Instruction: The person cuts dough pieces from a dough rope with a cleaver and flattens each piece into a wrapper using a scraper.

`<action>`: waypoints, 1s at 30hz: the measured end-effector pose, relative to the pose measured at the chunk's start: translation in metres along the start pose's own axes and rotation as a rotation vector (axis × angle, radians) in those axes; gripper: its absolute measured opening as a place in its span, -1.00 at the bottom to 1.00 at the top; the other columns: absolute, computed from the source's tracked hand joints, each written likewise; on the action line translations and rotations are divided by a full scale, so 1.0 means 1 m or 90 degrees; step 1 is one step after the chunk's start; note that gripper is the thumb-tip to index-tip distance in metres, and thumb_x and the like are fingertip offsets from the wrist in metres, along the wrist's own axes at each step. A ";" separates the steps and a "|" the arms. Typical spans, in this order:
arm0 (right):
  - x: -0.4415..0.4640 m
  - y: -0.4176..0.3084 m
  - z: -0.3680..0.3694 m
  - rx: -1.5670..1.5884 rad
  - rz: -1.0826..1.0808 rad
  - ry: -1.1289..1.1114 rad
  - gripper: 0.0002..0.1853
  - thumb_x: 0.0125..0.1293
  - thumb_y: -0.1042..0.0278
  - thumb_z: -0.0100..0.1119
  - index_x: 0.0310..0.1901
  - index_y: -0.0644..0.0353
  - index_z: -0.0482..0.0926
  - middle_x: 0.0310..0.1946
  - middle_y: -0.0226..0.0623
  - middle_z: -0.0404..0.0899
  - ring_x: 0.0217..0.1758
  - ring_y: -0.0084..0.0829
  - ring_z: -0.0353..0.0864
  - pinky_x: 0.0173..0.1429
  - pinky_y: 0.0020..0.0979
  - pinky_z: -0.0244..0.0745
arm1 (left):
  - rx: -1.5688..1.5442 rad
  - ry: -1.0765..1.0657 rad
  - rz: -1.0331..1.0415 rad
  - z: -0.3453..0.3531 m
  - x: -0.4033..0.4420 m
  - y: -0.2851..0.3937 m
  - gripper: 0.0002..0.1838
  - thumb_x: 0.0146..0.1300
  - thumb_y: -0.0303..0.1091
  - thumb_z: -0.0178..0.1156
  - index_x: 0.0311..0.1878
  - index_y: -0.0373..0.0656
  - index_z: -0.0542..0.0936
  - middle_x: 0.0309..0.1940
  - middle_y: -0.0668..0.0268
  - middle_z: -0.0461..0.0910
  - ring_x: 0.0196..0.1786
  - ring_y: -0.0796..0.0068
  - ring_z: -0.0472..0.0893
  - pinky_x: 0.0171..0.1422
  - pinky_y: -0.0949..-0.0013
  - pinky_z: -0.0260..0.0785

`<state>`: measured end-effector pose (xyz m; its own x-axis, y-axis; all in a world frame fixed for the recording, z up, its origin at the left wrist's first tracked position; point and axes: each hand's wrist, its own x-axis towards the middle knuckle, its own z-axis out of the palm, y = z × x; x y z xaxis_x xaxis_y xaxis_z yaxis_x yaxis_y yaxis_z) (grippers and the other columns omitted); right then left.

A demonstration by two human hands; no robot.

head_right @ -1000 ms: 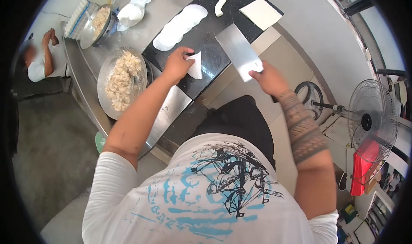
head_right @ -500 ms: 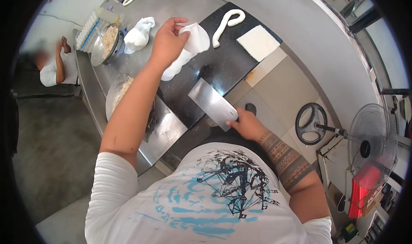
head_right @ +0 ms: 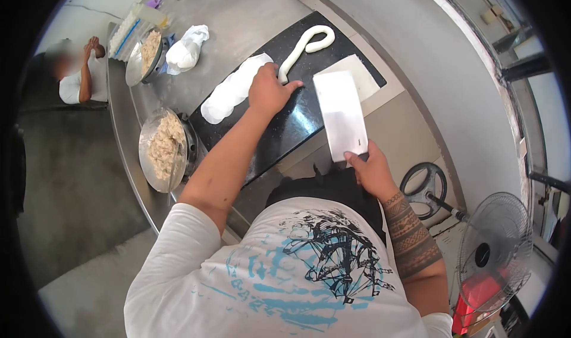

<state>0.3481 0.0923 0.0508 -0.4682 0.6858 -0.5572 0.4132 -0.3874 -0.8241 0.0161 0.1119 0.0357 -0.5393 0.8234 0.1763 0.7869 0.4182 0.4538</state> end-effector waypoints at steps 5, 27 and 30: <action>0.020 -0.029 -0.018 0.011 -0.089 0.010 -0.55 0.56 0.30 0.35 0.29 0.37 0.46 -0.44 -0.35 0.60 -0.64 -0.57 0.49 -0.52 -0.42 0.49 | -0.051 -0.057 -0.109 0.004 -0.005 0.008 -0.56 0.19 -0.19 0.58 0.04 -0.20 0.69 -0.03 0.01 0.79 0.03 0.00 0.79 0.11 0.06 0.63; 0.051 -0.100 0.012 -0.721 -0.446 -0.084 -0.84 0.57 0.33 0.16 -0.05 0.20 0.43 -0.33 0.08 0.71 -0.27 0.06 0.80 -0.22 -0.05 0.68 | -0.202 0.097 -0.037 -0.017 -0.093 -0.047 -0.74 0.28 -0.47 0.48 0.02 -0.18 0.71 -0.11 0.18 0.66 -0.23 0.25 0.71 -0.08 0.25 0.60; 0.033 -0.113 0.006 -0.420 -0.519 -0.009 -0.72 0.68 0.13 0.14 0.00 0.20 0.43 -0.41 -0.07 0.66 -0.42 -0.13 0.74 -0.33 -0.19 0.61 | -0.201 0.068 -0.044 -0.071 -0.103 -0.061 -0.77 0.30 -0.53 0.43 0.02 -0.18 0.72 -0.07 0.20 0.65 -0.19 0.37 0.73 -0.10 0.30 0.59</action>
<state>0.2812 0.1549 0.1250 -0.8034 0.5794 0.1368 0.3107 0.6041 -0.7339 0.0022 -0.0261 0.0520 -0.6300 0.7452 0.2184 0.6240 0.3184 0.7136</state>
